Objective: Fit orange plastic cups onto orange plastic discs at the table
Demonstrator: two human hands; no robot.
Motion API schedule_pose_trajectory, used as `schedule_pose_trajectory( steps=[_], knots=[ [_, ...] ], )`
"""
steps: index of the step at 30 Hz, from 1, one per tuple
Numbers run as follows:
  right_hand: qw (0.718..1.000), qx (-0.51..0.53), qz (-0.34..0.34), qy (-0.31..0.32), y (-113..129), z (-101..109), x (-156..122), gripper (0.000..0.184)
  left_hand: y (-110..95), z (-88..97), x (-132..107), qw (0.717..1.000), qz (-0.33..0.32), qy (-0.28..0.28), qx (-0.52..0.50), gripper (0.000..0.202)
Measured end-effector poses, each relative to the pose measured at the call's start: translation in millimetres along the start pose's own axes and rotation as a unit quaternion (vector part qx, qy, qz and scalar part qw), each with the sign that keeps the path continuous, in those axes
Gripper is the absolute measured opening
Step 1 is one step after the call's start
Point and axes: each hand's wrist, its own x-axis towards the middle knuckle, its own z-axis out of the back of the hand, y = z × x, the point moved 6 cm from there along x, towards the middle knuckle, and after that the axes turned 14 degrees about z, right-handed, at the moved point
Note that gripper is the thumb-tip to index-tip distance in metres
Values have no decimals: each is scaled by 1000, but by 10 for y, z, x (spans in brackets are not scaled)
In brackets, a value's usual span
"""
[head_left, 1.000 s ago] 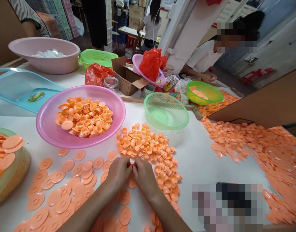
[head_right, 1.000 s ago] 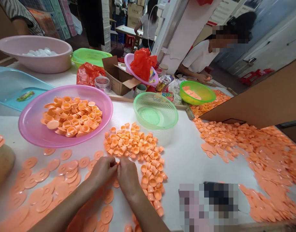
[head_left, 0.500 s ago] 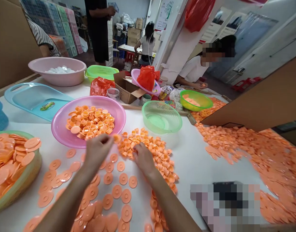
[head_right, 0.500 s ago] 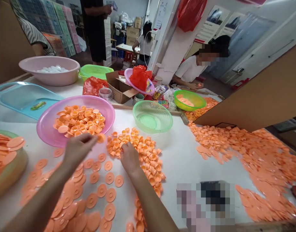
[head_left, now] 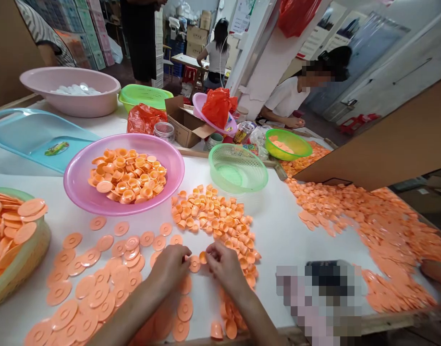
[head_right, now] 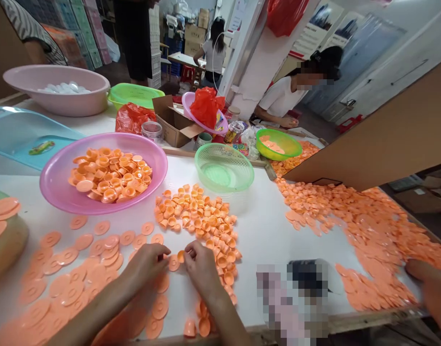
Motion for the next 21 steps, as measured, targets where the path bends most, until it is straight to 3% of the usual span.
schedule_pose_trajectory(
  steps=[3,8,14,21],
  knots=[
    [998,-31,3,45,35,-183,-62,17,30,-185,5,999,7,-13,52,22],
    [992,-107,33,56,131,-229,-21,20,36,-165,7,998,10,-26,60,21],
    [992,-104,29,61,115,-195,-61,19,45,-255,8,999,0,1,48,20],
    [990,-127,21,63,60,-304,-117,19,47,-290,-34,996,-16,-12,86,23]
  ],
)
